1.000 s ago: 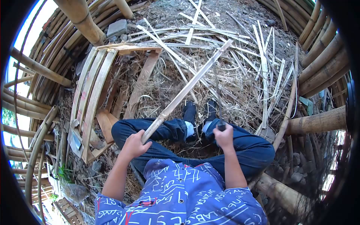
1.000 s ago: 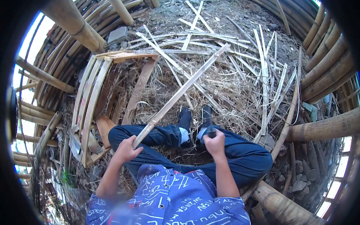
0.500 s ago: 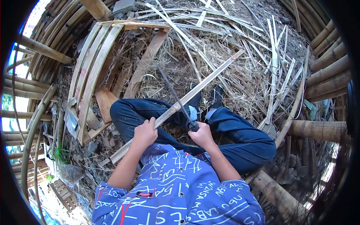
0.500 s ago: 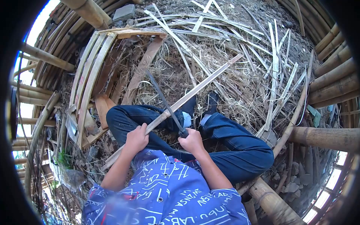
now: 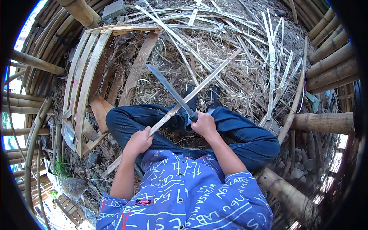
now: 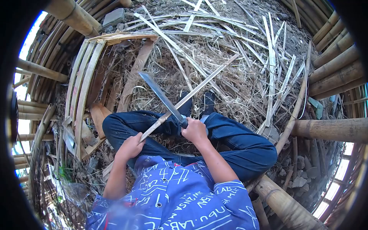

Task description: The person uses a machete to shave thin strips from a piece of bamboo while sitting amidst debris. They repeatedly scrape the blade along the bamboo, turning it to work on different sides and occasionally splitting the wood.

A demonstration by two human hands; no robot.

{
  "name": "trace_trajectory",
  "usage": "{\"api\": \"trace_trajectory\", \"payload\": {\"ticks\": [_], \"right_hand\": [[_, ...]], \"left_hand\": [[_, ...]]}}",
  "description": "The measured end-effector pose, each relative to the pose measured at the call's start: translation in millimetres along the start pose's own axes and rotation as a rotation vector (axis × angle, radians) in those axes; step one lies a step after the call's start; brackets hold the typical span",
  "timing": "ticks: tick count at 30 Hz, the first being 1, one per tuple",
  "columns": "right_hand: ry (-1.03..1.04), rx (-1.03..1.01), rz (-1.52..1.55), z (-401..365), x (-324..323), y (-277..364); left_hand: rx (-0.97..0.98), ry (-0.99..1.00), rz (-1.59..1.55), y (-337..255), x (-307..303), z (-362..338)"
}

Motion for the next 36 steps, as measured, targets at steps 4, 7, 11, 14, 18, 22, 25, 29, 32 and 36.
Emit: {"api": "trace_trajectory", "payload": {"ticks": [4, 7, 11, 14, 18, 22, 25, 29, 32, 36], "right_hand": [[0.013, -0.078, -0.041, 0, -5, 7], [0.080, -0.101, -0.074, -3, 4, 14], [0.103, -0.061, -0.161, 0, 5, 7], [0.101, 0.058, -0.291, 16, -13, -30], [0.003, 0.197, -0.352, 43, -50, -88], [-0.078, 0.155, -0.387, 59, -63, -90], [-0.100, 0.394, -0.408, 79, -79, -127], [-0.082, 0.369, -0.421, 80, -92, -110], [-0.132, 0.262, -0.351, 73, -73, -100], [0.049, 0.141, -0.311, 45, -45, -52]], "left_hand": [[0.021, 0.103, -0.183, -2, 5, -4], [0.020, 0.132, -0.259, -4, 10, -6], [-0.034, 0.168, -0.260, -6, 14, -9], [-0.001, 0.155, -0.279, -4, 12, -18], [0.015, 0.127, -0.209, -15, 6, -33], [-0.029, 0.130, -0.248, -17, 0, -39], [-0.058, 0.098, -0.162, -19, -9, -54], [0.001, 0.088, -0.114, -16, -8, -59], [-0.093, 0.097, -0.134, -20, -18, -54], [-0.059, 0.029, -0.032, -20, -24, -50]]}}
Point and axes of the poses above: each hand's wrist, its own z-axis towards the middle knuckle, its own x-axis out of the palm, y = z × x, the point moved 6 cm from there along z, towards the middle knuckle, and after that the axes turned 3 degrees about x, right-handed, at the moved point
